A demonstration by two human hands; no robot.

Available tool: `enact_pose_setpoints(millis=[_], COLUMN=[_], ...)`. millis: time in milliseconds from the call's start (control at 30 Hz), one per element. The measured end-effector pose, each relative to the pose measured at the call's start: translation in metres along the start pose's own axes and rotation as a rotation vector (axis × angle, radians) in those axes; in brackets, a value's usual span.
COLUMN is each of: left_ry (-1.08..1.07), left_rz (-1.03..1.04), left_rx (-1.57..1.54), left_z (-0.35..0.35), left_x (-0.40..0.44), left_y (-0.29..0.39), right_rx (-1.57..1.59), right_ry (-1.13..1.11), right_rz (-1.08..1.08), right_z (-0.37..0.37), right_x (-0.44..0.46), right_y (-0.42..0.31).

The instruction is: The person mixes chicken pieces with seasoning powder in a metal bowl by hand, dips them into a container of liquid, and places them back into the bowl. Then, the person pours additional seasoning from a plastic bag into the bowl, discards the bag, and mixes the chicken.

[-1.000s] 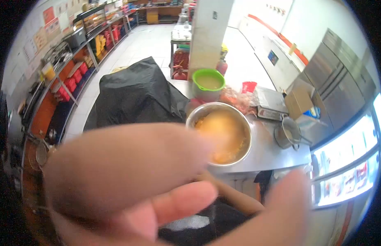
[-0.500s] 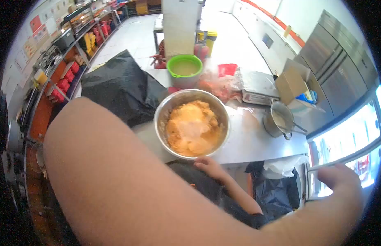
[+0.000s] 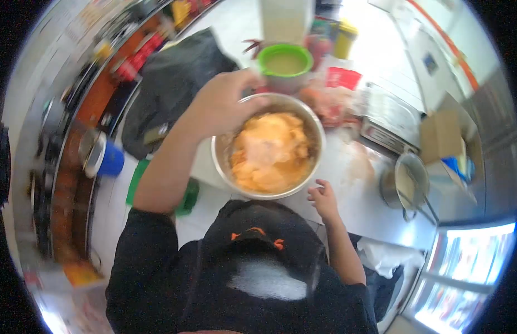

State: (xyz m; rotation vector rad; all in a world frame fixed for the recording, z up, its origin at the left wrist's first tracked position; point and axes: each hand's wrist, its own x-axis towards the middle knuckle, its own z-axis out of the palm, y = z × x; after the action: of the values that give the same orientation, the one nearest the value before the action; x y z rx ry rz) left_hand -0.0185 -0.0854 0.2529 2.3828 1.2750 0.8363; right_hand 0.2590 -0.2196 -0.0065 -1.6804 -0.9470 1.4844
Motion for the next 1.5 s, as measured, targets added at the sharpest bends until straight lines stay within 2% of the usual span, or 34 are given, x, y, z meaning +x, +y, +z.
enact_pose_setpoints(millis=[100, 200, 267, 333, 367, 433, 500, 567, 633, 700, 767, 800, 833, 867, 900, 967, 1000, 1067, 1100, 1167, 1200, 1267, 1300, 1367, 1400, 1467, 1500], left_ry=[0.109, 0.087, 0.268, 0.243, 0.219, 0.222, 0.001, 0.089, -0.17, -0.301, -0.357, -0.368, -0.281, -0.187, -0.189, -0.3, -0.305, -0.256, -0.264, -0.532, -0.535, -0.295, -0.296, -0.283, -0.285, 0.067, 0.068], left_rz=[0.103, 0.138, 0.375, 0.383, 0.394, 0.265, -0.136, -0.097, -0.342, -0.361, -0.279, -0.274, -0.167, -0.06, -0.051, -0.29, -0.279, 0.244, 0.252, 0.202, 0.212, 0.096, 0.11, -0.518, -0.509, -0.642, -0.638], left_rx=[0.125, 0.237, 0.446, 0.376, 0.3, 0.18, 0.071, 0.167, -0.001, 0.092, 0.198, 0.184, 0.322, 0.46, 0.456, 0.591, 0.592, 0.589, 0.588, 0.629, 0.634, 0.312, 0.32, -0.332, -0.325, -0.757, -0.752], left_z=[-0.016, -0.022, -0.017, -0.016, -0.014, -0.014, -0.025, 0.0, 0.022, 0.101, 0.141, 0.159, 0.18, 0.188, 0.191, 0.191, 0.186, 0.174, 0.175, 0.174, 0.169, 0.154, 0.147, 0.135, 0.132, 0.128, 0.127], left_x=[-0.003, -0.002, -0.004, -0.003, -0.003, -0.006, -0.009, -0.027, -0.052, -0.092, -0.099, -0.101, -0.106, -0.105, -0.103, -0.098, -0.102, -0.114, -0.111, -0.104, -0.103, -0.095, -0.091, -0.084, -0.081, -0.078, -0.078], left_y=[0.053, 0.084, 0.085, 0.078, 0.071, 0.04, 0.011, -0.07, -0.097, -0.09, -0.046, -0.037, -0.035, -0.031, -0.034, -0.043, -0.056, -0.089, -0.095, -0.101, -0.1, -0.098, -0.098, -0.094, -0.088, -0.076, -0.077], right_rx=[0.038, 0.093, 0.106, 0.308, 0.311, 0.284, 0.295, 0.316, 0.265, 0.243, 0.201, 0.146, 0.089, 0.089, 0.122, 0.158, 0.159, 0.166, 0.193, 0.228, 0.224, 0.232, 0.196, 0.169, 0.154, 0.144, 0.022], right_ry=[-0.072, -0.093, -0.072, 0.027, 0.033, 0.027, 0.062, 0.109, 0.002, 0.095, 0.14, 0.262, 0.382, 0.392, 0.427, 0.468, 0.476, 0.495, 0.486, 0.482, 0.473, 0.473, 0.488, 0.511, 0.486, 0.461, 0.413], right_rz=[-0.003, -0.07, -0.095, -0.064, -0.061, -0.024, -0.055, -0.067, -0.124, -0.06, -0.04, -0.15, -0.266, -0.263, -0.339, -0.412, -0.482, -0.544, -0.559, -0.574, -0.57, -0.577, -0.616, -0.658, -0.646, -0.637, -0.65], right_z=[0.011, 0.017, 0.03, 0.042, 0.043, 0.041, 0.038, 0.032, 0.016, -0.003, -0.016, -0.021, -0.025, -0.029, -0.032, -0.038, -0.039, -0.041, -0.04, -0.039, -0.039, -0.039, -0.038, -0.034, -0.029, -0.017, -0.009], right_x=[0.014, 0.024, 0.023, 0.018, 0.017, 0.019, 0.02, 0.012, 0.001, -0.01, -0.006, -0.005, -0.003, -0.001, 0.0, -0.002, -0.004, -0.007, -0.007, -0.008, -0.008, -0.008, -0.009, -0.01, -0.009, -0.014, -0.02], right_y=[0.001, 0.006, 0.004, -0.003, -0.004, -0.004, 0.0, 0.002, -0.007, -0.003, 0.0, 0.003, 0.005, 0.003, 0.001, -0.002, -0.004, -0.004, -0.003, 0.0, 0.002, 0.001, -0.001, -0.007, -0.012, -0.026, -0.039])
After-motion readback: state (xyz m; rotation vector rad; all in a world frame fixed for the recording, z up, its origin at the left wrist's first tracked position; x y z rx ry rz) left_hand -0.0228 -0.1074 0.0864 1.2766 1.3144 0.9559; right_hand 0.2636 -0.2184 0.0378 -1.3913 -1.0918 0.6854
